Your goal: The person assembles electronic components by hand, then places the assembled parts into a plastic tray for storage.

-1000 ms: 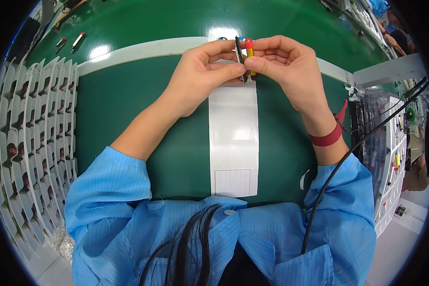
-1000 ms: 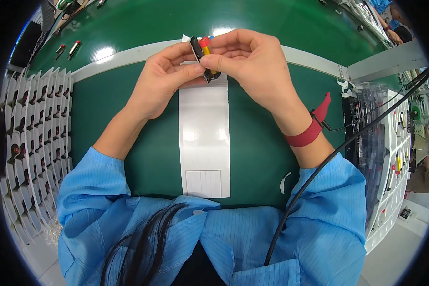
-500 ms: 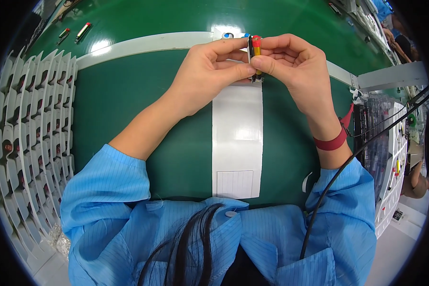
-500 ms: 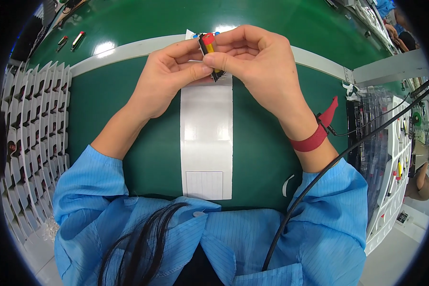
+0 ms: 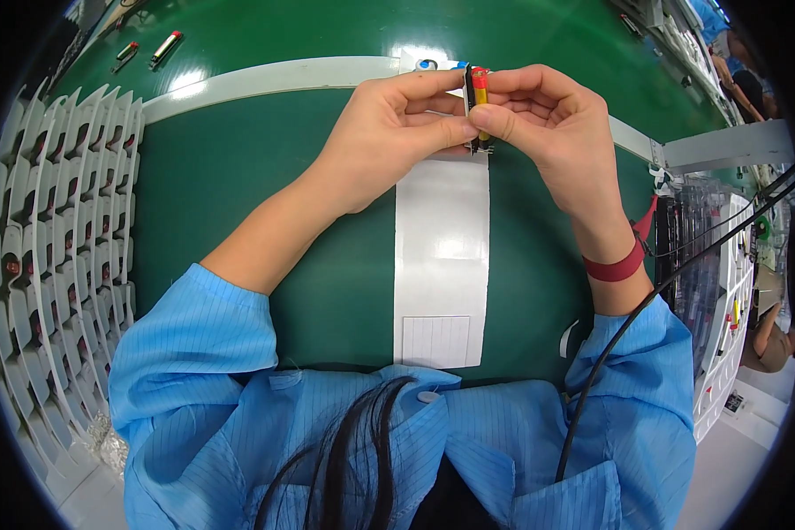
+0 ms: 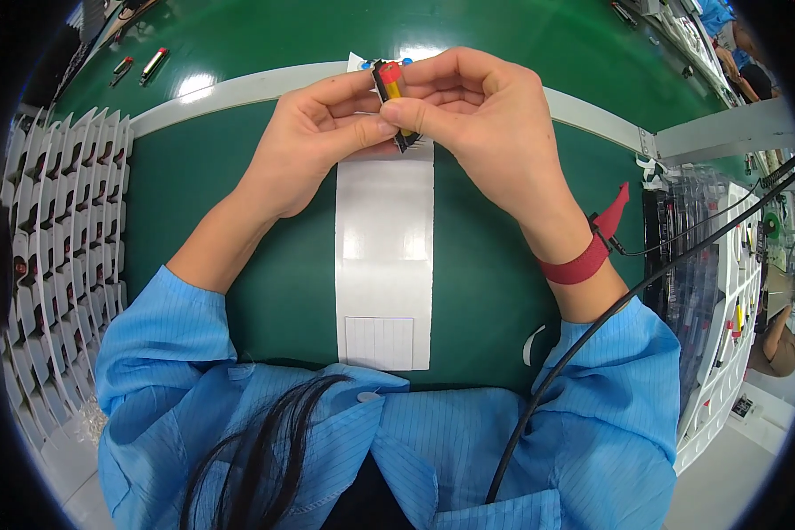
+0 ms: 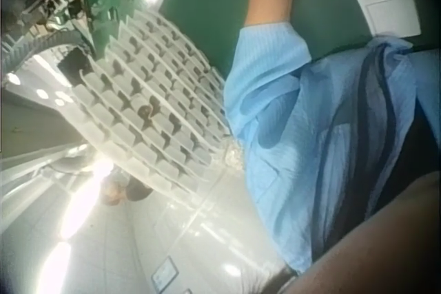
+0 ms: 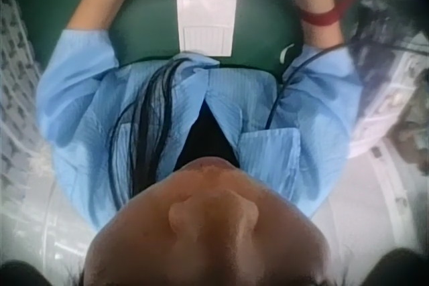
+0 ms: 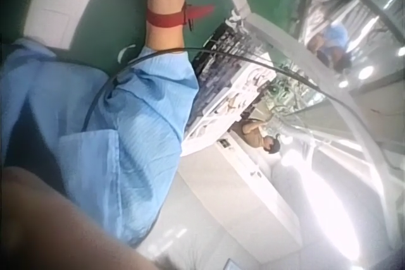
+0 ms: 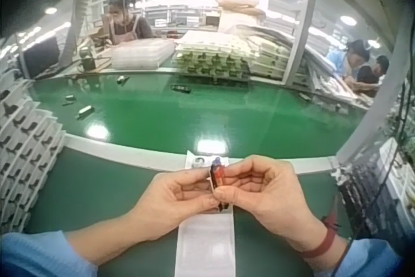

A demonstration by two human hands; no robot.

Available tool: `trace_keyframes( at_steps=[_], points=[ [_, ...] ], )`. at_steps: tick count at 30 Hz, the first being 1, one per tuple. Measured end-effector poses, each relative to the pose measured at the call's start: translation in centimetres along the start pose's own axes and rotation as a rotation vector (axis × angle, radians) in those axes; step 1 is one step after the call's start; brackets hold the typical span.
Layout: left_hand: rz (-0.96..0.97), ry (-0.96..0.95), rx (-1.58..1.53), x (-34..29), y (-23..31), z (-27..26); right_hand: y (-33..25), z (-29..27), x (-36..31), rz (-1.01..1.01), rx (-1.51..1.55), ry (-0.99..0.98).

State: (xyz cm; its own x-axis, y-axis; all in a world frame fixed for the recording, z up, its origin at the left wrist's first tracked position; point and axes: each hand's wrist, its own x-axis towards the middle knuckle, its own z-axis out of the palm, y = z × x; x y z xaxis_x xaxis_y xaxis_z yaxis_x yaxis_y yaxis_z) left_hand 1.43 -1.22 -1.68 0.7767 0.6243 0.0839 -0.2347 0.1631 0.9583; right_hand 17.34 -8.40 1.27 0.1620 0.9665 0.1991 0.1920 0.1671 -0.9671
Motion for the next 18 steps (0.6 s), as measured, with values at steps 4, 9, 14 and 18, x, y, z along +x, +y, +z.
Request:
trace_keyframes(
  at_steps=[4, 9, 14, 18],
  points=[
    [0.000, -0.017, 0.046, 0.0, 0.0, -0.1, 0.2, 0.0, 0.0, 0.015, -0.023, 0.000],
    [0.138, -0.003, 0.366, -0.3, -0.9, 0.9, 0.7, -0.1, 0.3, 0.011, -0.044, -0.001],
    [0.078, 0.001, 0.516, -1.1, 0.6, 1.9, 0.5, -0.2, 0.5, 0.053, -0.123, -0.004],
    [0.076, 0.003, 0.497, -0.9, 0.4, 1.9, 0.7, -0.3, 0.4, 0.048, -0.111, 0.014]
  ],
)
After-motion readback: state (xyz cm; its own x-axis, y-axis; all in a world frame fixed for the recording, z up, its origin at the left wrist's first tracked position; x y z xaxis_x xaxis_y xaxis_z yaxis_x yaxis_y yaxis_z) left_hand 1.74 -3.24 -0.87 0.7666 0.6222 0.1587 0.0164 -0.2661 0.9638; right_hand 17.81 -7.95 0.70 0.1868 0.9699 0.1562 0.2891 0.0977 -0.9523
